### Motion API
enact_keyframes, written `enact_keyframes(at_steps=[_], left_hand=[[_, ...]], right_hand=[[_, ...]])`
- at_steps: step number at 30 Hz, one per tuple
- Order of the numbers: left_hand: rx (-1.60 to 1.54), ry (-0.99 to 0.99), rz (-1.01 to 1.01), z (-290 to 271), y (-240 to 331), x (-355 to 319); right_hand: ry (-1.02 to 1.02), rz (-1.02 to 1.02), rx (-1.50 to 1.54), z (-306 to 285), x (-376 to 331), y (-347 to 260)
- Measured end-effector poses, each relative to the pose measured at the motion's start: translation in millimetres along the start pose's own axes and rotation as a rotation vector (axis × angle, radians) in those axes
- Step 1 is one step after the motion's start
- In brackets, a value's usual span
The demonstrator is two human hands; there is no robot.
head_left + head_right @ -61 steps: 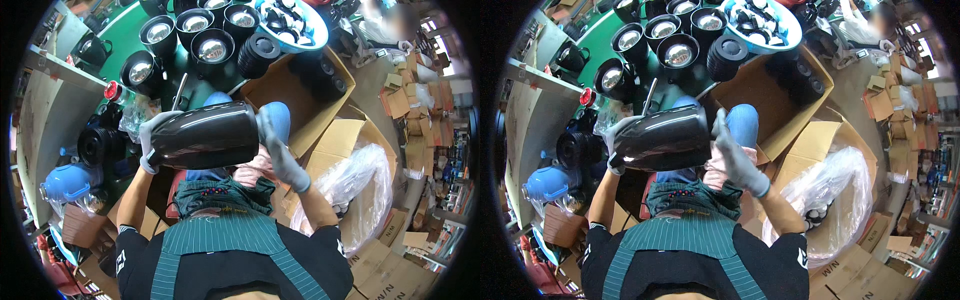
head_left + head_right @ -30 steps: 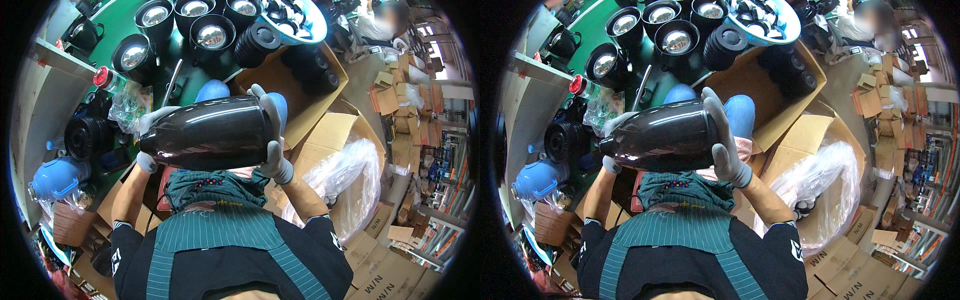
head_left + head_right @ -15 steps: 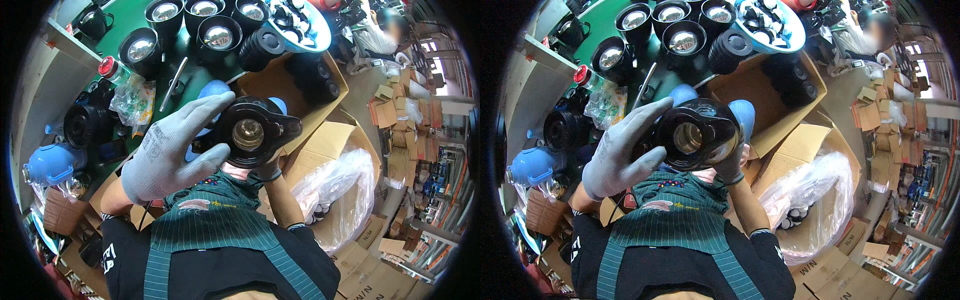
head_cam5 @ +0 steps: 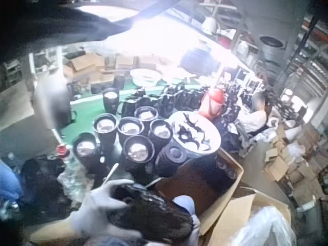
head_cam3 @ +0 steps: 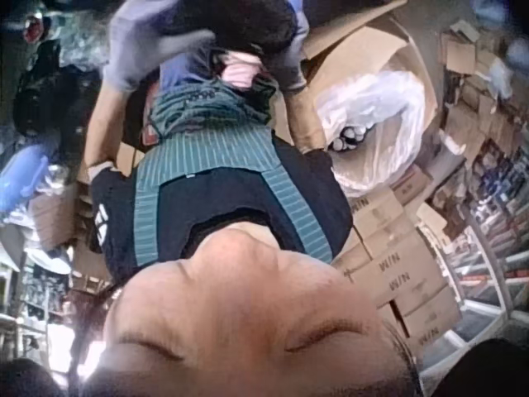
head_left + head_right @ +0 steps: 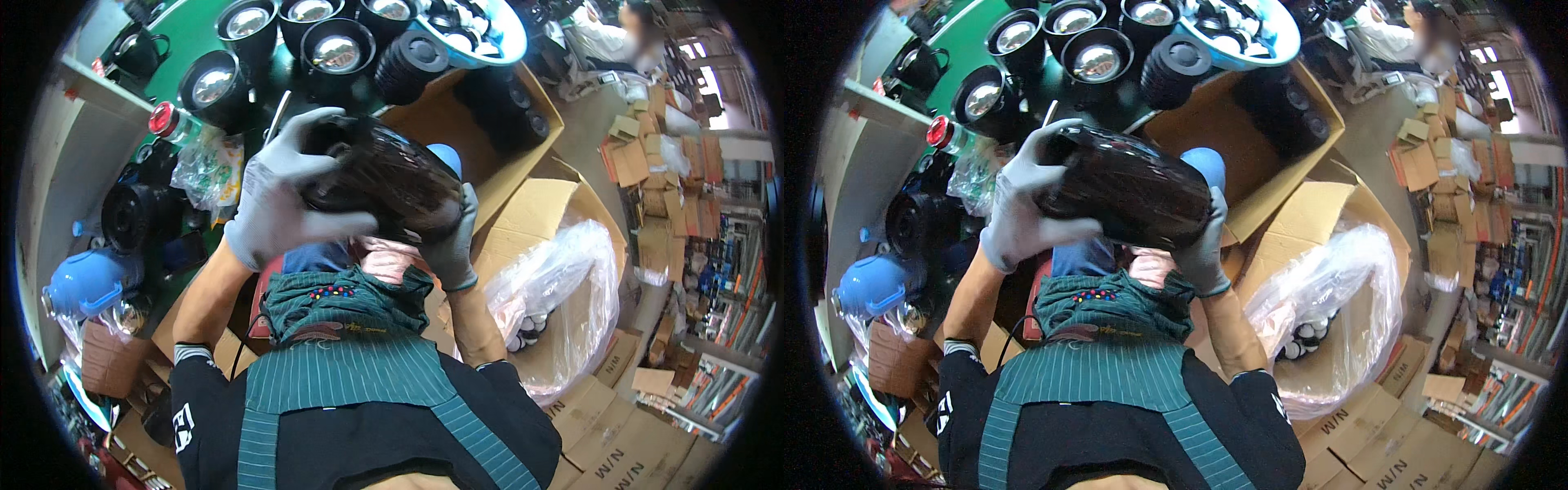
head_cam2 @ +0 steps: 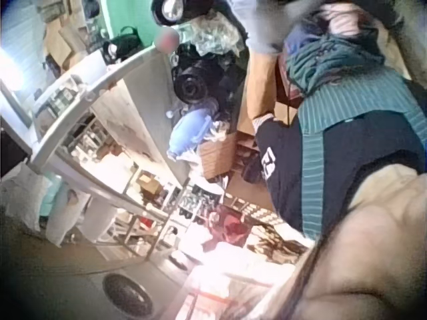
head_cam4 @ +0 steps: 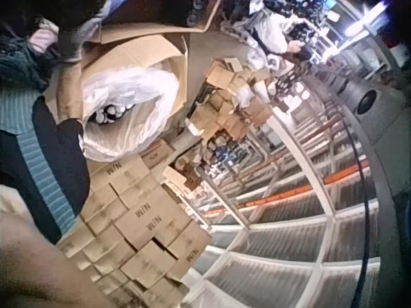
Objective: The person sits on the floor and repeatedly picks up black cylindrical light fixtures, inserts a metal rod into the base, and places them on a green table. The person handles the fixtures one at a time, rotating them to align the rod before setting them down.
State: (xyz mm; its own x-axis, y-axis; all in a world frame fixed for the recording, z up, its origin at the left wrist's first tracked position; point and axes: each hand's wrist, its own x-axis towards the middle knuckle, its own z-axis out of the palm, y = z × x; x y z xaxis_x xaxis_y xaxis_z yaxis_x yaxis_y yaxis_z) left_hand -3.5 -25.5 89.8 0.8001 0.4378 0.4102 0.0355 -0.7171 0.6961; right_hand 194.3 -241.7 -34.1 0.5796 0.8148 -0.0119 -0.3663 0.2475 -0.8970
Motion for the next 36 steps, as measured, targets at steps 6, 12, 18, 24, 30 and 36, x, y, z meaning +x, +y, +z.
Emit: enact_keyframes(at_steps=[6, 12, 18, 24, 30, 36], left_hand=[[-1.362, 0.283, -0.845, 119.2, -62.6, -77.9], [-1.614, 0.335, -0.95, 135.2, -62.8, -96.5], [-0.289, 0.333, -0.16, 73.4, -63.0, -77.0], [-1.057, 0.404, -0.787, 88.1, -104.8, -111.0], [-0.614, 0.54, -0.509, 66.1, -69.5, -104.6], [-1.038, 0.416, -0.78, 58.2, -92.4, -112.9]], right_hand=[[-0.094, -0.551, -0.97, 50.0, 35.0, -73.7], [-0.209, -0.368, -0.996, 61.0, 48.9, -94.9], [0.032, 0.544, -0.327, -1.6, 49.6, -51.3], [-0.448, -0.248, -1.056, 34.7, 30.7, -63.8], [-0.284, 0.027, -0.917, -8.4, 24.6, -17.6], [-0.335, -0.07, -0.808, 57.5, 16.7, -46.3]])
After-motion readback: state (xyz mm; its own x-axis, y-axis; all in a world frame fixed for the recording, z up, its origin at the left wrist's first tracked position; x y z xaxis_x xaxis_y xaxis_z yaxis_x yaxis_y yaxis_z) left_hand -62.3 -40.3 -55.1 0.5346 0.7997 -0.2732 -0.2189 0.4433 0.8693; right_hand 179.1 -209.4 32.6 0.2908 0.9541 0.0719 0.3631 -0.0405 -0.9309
